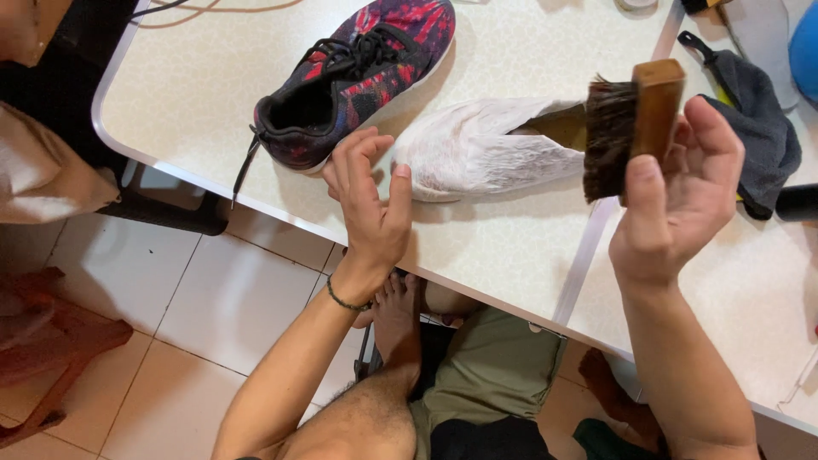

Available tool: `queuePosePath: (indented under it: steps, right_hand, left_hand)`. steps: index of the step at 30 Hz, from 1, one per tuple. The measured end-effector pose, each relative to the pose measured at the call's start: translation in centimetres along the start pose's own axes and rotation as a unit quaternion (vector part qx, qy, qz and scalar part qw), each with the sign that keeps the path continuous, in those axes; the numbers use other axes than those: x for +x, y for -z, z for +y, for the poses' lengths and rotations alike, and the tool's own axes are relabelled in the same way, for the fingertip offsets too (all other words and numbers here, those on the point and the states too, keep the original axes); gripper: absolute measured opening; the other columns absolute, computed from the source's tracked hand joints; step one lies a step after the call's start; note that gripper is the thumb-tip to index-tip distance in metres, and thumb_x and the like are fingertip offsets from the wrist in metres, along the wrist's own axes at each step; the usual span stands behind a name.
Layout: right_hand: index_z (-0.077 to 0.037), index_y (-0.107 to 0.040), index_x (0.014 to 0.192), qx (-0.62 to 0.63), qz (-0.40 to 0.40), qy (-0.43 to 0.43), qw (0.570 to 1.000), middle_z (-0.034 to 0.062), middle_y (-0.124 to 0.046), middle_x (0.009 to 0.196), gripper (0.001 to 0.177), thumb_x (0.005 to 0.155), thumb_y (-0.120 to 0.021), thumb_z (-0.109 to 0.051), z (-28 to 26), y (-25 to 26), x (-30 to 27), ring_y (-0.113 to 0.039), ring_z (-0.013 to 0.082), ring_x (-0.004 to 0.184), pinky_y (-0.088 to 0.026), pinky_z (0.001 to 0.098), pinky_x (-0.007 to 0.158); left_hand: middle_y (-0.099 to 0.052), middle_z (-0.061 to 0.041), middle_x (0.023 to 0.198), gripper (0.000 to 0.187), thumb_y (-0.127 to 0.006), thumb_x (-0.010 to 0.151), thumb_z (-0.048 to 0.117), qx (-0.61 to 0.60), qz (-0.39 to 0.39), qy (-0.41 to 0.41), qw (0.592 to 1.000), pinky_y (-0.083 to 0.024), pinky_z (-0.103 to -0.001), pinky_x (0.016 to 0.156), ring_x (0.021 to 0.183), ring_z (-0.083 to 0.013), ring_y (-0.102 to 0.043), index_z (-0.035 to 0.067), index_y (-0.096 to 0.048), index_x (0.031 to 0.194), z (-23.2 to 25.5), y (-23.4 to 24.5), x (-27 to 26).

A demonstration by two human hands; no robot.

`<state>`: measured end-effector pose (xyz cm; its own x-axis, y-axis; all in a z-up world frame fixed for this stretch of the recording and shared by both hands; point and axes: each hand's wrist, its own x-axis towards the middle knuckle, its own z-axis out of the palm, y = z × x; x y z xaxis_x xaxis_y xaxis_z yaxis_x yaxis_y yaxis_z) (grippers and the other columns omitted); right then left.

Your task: The person cleans a white shoe using a brush and a cleaning solution, scrubbing the sides and tongue of the shoe before wiping it with a cloth.

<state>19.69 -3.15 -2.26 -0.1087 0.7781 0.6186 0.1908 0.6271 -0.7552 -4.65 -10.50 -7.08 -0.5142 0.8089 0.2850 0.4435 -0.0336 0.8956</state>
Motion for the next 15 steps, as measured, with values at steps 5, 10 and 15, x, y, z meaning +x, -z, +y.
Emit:
queuePosePath:
  steps: [5,10,15]
  right_hand:
    - [0.003,-0.054,0.138,0.180,0.100,-0.216,0.955,0.0126,-0.064,0.117,0.059,0.090,-0.049,-0.031,0.7,1.5,-0.2,-0.065,0.0229,0.105,-0.057,0.0306,0.083]
    - [0.004,-0.052,0.131,0.130,0.041,-0.126,0.983,0.0124,-0.058,0.111,0.050,0.093,-0.048,-0.028,0.5,3.7,-1.5,-0.066,0.0294,0.099,-0.064,0.0333,0.073]
    - [0.006,-0.046,0.143,0.050,-0.094,-0.085,0.991,0.0160,-0.054,0.117,0.050,0.098,-0.060,-0.010,-3.4,3.1,0.4,-0.059,0.0244,0.108,-0.060,0.0301,0.092]
  left_hand:
    - [-0.064,0.002,0.104,0.018,-0.052,0.096,0.023,0.076,-0.073,-0.100,0.989,-0.032,-0.038,0.086,0.098,-0.0198,-0.054,0.013,-0.062,0.108,3.9,1.0,1.1]
    - [-0.066,-0.005,0.093,0.010,-0.054,0.098,0.009,-0.048,-0.121,-0.109,0.985,-0.050,-0.032,0.078,0.081,-0.0177,-0.061,0.003,-0.061,0.101,8.7,2.3,1.6]
    - [-0.068,-0.006,0.093,0.005,-0.059,0.098,0.005,-0.013,-0.071,-0.143,0.987,-0.050,-0.031,0.075,0.079,-0.0178,-0.061,0.004,-0.064,0.097,8.0,2.8,1.1]
